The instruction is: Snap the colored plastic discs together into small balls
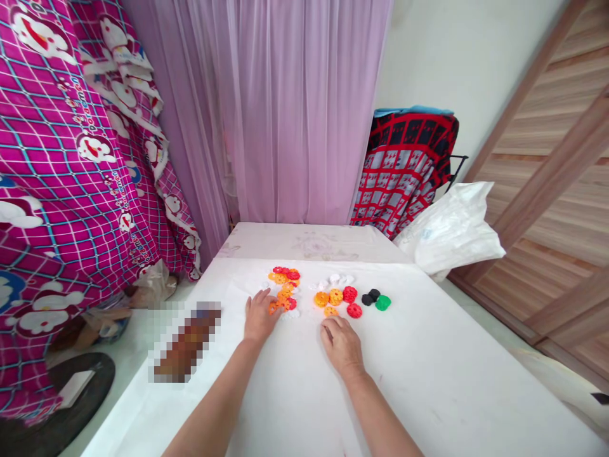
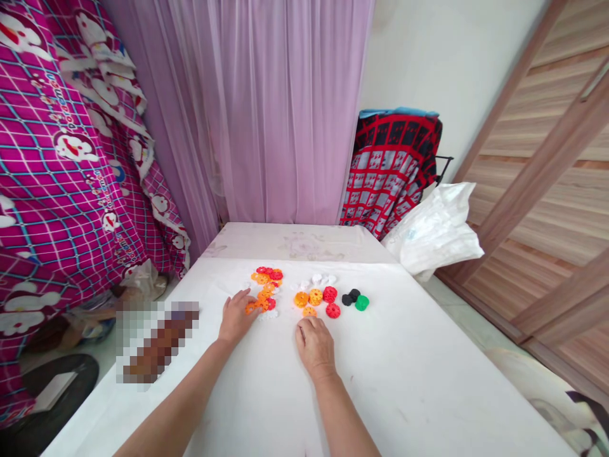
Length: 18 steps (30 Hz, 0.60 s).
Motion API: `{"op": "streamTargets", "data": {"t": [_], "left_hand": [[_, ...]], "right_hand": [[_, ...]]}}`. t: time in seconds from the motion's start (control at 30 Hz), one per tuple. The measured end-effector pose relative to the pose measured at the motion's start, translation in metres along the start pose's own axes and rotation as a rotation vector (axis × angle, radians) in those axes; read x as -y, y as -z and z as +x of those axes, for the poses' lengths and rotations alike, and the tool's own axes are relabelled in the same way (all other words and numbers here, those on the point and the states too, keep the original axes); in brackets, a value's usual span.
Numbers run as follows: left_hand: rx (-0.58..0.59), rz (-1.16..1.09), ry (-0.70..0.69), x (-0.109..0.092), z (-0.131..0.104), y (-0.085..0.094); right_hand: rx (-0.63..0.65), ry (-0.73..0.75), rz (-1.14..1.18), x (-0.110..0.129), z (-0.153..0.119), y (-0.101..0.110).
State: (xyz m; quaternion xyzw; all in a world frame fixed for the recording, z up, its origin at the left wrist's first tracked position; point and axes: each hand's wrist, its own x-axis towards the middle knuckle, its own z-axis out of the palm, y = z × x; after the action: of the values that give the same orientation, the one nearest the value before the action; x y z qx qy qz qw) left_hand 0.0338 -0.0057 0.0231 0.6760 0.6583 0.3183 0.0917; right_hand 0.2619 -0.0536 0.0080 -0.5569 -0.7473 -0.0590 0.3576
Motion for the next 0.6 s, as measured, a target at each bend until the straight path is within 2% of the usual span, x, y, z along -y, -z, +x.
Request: {"op": "streamTargets", "data": {"t": [0.1,0.23,0.33,0.47,0.6], "left_hand": [[-0.049,-0.059,-0.079,0.0,-0.001,0.004],[-0.07,-0.105,-0.099,0.0,-0.003,0.006],[-0.065,-0.16,-0.117,-0.007,-0.01,0.006],[0.026,-0.371,-0.177,-0.029,-0.026,0.003],[0.136,-0.46,-0.166,-0.047,-0.033,-0.002]], "right_hand": [[-0.002,-0.006,0.032,0.004,-0.005,0.0],[-0.006,-0.047,0.096,0.003,-0.005,-0.002],[0.01,-0.109,0.226,0.003,-0.003,-0.003],[0.033,-0.21,0.487,0.008,-0.001,-0.002],[0.031,-0.295,0.677,0.014,0.001,0.001]]}}
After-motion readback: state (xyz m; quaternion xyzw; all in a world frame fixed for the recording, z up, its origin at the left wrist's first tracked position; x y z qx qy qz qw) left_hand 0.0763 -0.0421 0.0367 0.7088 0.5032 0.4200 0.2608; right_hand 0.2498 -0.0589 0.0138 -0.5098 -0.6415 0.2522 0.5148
